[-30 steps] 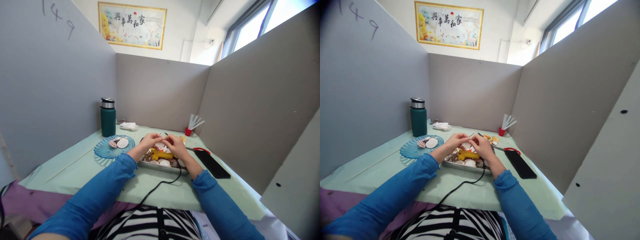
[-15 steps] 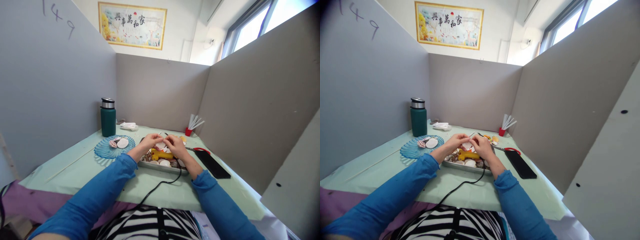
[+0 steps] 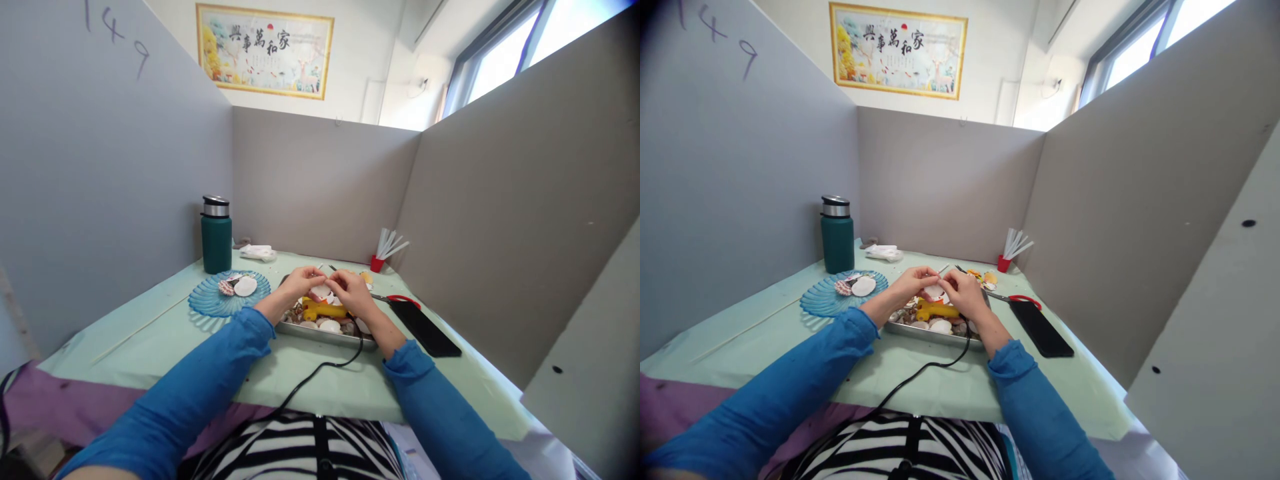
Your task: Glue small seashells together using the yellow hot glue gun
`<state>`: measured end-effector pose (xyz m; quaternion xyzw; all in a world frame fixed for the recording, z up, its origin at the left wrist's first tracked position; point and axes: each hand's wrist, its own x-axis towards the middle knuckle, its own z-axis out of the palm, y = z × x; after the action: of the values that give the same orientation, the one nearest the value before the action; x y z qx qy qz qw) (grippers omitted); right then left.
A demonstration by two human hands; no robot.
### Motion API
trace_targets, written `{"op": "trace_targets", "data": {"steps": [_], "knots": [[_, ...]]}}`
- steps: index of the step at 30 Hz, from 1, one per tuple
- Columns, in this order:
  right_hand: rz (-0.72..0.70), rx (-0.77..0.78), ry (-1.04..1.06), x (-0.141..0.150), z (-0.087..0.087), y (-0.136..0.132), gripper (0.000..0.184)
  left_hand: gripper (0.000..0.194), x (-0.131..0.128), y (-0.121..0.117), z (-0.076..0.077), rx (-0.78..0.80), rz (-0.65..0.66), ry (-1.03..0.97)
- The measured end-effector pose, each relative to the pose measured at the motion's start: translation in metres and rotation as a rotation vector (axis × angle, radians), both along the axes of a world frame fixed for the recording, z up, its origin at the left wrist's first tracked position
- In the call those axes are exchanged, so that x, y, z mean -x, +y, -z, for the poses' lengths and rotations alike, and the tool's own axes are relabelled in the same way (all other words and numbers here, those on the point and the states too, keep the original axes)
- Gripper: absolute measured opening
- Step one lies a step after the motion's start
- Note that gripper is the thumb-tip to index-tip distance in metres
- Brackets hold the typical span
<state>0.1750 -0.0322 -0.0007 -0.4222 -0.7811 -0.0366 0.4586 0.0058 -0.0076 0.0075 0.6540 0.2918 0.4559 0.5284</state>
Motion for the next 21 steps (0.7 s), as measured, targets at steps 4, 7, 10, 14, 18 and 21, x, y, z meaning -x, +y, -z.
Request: {"op": "trace_targets", "data": {"steps": [4, 7, 10, 14, 18, 21], "knots": [[-0.015, 0.007, 0.002, 0.0004, -0.0001, -0.0004, 0.024, 0.03, 0.0008, 0.0015, 0.0012, 0.007, -0.004, 0.017], [-0.016, 0.006, 0.006, 0.0004, -0.0004, -0.0008, 0.024, 0.03, 0.0011, 0.0023, 0.0017, 0.011, 0.005, 0.022], [-0.012, -0.006, 0.015, 0.0004, -0.0007, -0.001, 0.023, 0.03, 0.001, 0.0026, 0.0021, 0.012, 0.016, 0.008], [-0.002, -0.007, 0.02, 0.0, -0.0001, -0.0004, 0.023, 0.03, 0.0004, 0.0023, 0.0023, 0.015, 0.029, -0.011], [-0.006, 0.002, 0.038, 0.0001, 0.0006, 0.0004, 0.024, 0.027, -0.0006, 0.0011, 0.0011, 0.043, 0.026, -0.022], [-0.022, 0.01, 0.061, 0.0004, 0.0001, 0.0, 0.021, 0.024, -0.0015, 0.001, 0.0005, 0.066, 0.011, -0.036]]}}
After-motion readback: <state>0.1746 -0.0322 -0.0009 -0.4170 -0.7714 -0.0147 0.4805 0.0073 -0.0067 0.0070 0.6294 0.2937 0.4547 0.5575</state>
